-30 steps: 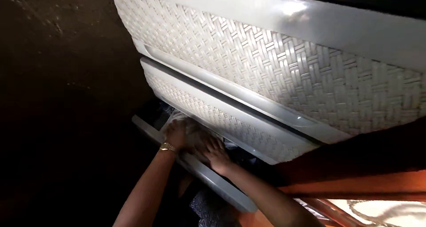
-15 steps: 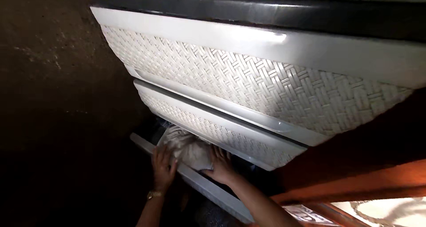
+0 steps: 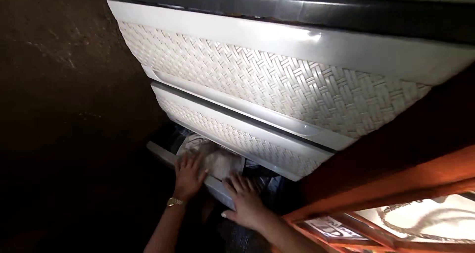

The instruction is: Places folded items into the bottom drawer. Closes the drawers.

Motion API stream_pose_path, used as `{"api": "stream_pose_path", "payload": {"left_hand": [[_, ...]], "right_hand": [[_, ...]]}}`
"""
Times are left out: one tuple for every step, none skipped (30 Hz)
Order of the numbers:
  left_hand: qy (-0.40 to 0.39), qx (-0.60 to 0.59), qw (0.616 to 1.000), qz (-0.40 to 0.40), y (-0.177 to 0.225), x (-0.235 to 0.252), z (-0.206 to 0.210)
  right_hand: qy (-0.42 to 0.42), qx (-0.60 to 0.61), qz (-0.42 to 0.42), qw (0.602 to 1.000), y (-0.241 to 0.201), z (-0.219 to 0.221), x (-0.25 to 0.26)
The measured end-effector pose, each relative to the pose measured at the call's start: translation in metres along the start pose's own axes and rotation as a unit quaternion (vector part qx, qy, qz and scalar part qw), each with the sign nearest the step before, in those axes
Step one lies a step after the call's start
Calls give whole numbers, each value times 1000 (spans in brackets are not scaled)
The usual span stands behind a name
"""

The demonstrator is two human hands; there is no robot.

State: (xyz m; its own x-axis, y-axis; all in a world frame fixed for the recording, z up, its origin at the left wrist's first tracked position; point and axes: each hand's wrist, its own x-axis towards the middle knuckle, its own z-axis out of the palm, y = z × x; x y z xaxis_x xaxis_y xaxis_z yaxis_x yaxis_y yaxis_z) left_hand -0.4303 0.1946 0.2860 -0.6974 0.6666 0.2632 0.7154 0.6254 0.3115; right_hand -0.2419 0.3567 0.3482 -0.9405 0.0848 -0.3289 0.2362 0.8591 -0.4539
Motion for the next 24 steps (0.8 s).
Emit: {"api": "stream_pose_path", "payload": {"left_hand": [[34,-4,999,23,-3,-2,6],[64,-7,997,40,-5,-3,13],[84,-9,995,50,-6,-3,17],[96,-12,994,56,-7,-1,20],[106,-15,992,61,-8,1,21],[115,-15,991,64,-8,3,22],[129,-16,989,65,-8,6,24],[147,-16,987,66,-8,10,26],[163,-19,984,66,-7,14,29],[171,-20,983,67,-6,18,31],[171,-18,983,67,-5,22,33],[167,-14,984,67,-4,26,34],[158,-10,985,65,-2,29,34],[147,-6,987,63,0,33,35],[139,-3,988,62,2,38,36],[129,-1,990,61,3,42,36],[124,-1,990,62,4,48,35],[124,-2,990,61,5,54,36],[120,-4,991,58,7,58,37],[107,-4,993,49,10,60,37],[80,-3,996,34,14,63,35],[39,-2,999,13,20,66,30],[-24,-2,1000,-17,28,67,23],[-75,2,996,-46,36,69,17]], "right_hand": [[4,-24,3,1000,-5,7,-1],[18,-45,5,999,-7,12,-1],[24,-56,9,998,-7,14,1],[17,-56,13,998,-7,12,3],[8,-47,16,999,-7,9,6],[-3,-40,20,999,-7,5,7],[-8,-39,22,999,-7,1,9],[-4,-43,21,999,-5,-2,10],[3,-48,18,999,-2,-4,12],[7,-48,15,999,1,-5,13],[14,-49,13,999,5,-6,16],[24,-50,10,998,9,-6,19],[36,-53,8,998,13,-6,21],[43,-58,8,997,18,-6,24],[43,-61,12,997,21,-8,26],[43,-63,17,997,24,-10,28],[47,-66,21,997,25,-12,31],[48,-73,24,996,27,-14,34],[47,-79,24,995,30,-16,36],[45,-83,25,995,33,-18,37],[44,-86,23,995,36,-19,38],[42,-85,23,995,39,-21,38],[37,-80,26,996,41,-23,37],[37,-78,29,996,42,-24,37]]}}
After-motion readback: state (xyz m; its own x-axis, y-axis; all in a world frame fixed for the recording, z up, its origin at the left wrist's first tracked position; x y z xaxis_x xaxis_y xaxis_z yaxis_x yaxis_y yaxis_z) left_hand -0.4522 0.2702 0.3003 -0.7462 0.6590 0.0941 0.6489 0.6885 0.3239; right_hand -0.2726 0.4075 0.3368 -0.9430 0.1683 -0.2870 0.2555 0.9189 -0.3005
